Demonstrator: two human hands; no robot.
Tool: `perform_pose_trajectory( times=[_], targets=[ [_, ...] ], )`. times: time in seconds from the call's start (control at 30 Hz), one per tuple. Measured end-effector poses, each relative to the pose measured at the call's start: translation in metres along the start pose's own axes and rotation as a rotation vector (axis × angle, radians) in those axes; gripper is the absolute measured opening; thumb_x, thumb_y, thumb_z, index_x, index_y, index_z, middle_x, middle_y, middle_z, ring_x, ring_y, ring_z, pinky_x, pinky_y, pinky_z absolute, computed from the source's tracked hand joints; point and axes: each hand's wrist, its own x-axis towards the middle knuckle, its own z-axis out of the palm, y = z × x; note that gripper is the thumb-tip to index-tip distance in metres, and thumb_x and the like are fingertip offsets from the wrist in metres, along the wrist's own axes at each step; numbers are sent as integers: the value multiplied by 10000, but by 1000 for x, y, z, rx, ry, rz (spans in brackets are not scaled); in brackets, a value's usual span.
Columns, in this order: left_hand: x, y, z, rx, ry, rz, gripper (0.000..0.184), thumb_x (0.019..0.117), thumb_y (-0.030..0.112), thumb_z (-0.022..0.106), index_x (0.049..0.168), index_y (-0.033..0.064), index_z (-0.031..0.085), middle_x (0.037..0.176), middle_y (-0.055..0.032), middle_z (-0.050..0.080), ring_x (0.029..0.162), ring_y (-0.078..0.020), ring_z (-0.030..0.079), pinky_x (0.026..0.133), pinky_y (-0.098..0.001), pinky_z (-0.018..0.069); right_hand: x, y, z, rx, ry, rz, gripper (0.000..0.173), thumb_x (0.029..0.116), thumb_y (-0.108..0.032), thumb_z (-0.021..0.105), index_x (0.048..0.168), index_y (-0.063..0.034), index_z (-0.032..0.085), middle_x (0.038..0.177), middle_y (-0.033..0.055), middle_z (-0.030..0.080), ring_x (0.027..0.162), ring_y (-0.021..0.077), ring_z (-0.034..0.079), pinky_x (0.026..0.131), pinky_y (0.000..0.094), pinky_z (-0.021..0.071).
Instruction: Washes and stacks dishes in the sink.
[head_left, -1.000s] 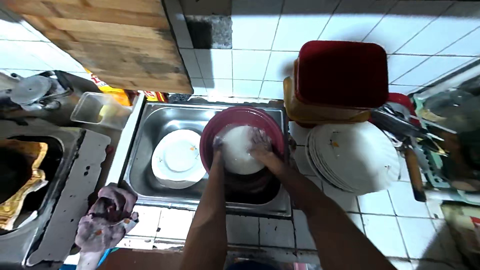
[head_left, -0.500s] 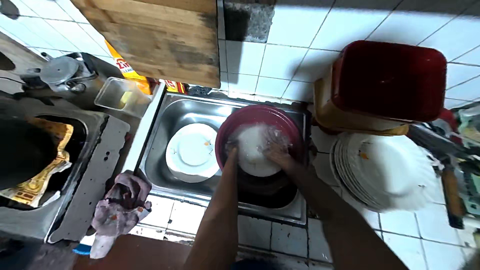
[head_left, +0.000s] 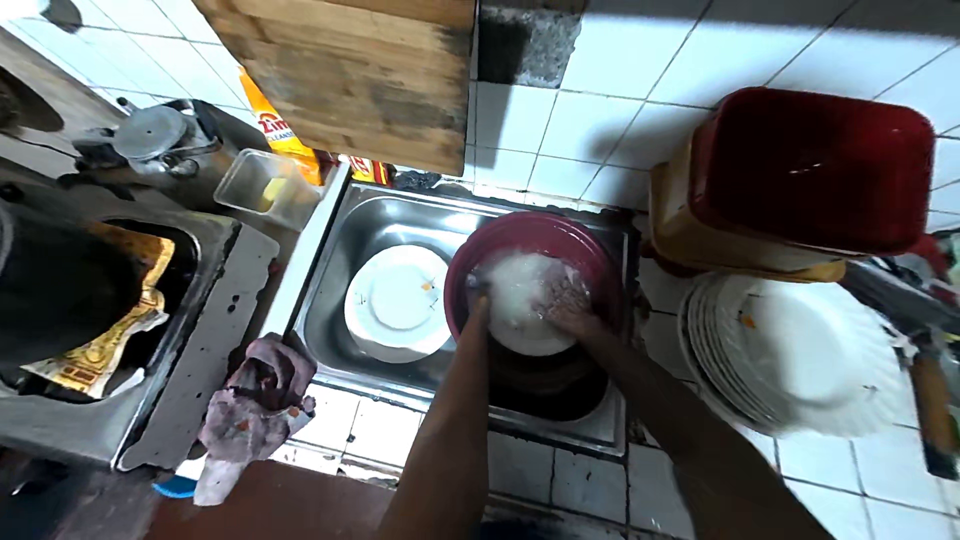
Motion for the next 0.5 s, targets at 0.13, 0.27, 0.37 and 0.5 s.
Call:
perform_pose_trajectory(
  times=[0.13,0.27,0.37,0.5],
  targets=[
    [-6,5,-3,16,-10,33,408,1091,110,484,1428,-120,458,1427,-315,519,1310,-358,525,1106,-444,414,16,-60,14,245,-136,38,506,1100,-239,428,1513,53,432,1574,278,404,1488,442,344,1232,546,247],
    [-9,6,-11,304,-122,65,411,1099,57,408,1452,-154,401,1486,-330,452,1373,-353,472,1149,-412,375,-15,-65,47,233,-32,-348,535,1084,-238,440,1551,19,397,1635,231,333,1556,411,205,1250,634,9],
    [-5,9,-14,474,-172,95,420,1119,115,388,1462,-125,421,1508,-300,455,1401,-339,458,1165,-416,361,-69,-50,29,86,-51,-410,549,1079,-168,466,1605,-81,332,1658,159,325,1543,386,263,1225,660,159],
    [16,1,-18,438,-308,94,396,1107,161,445,1426,-71,484,1421,-239,545,1271,-266,554,1077,-400,453,-109,-13,-8,-64,295,-501,278,1013,15,487,1216,-3,676,1207,200,701,1149,387,665,1027,534,504]
  ],
)
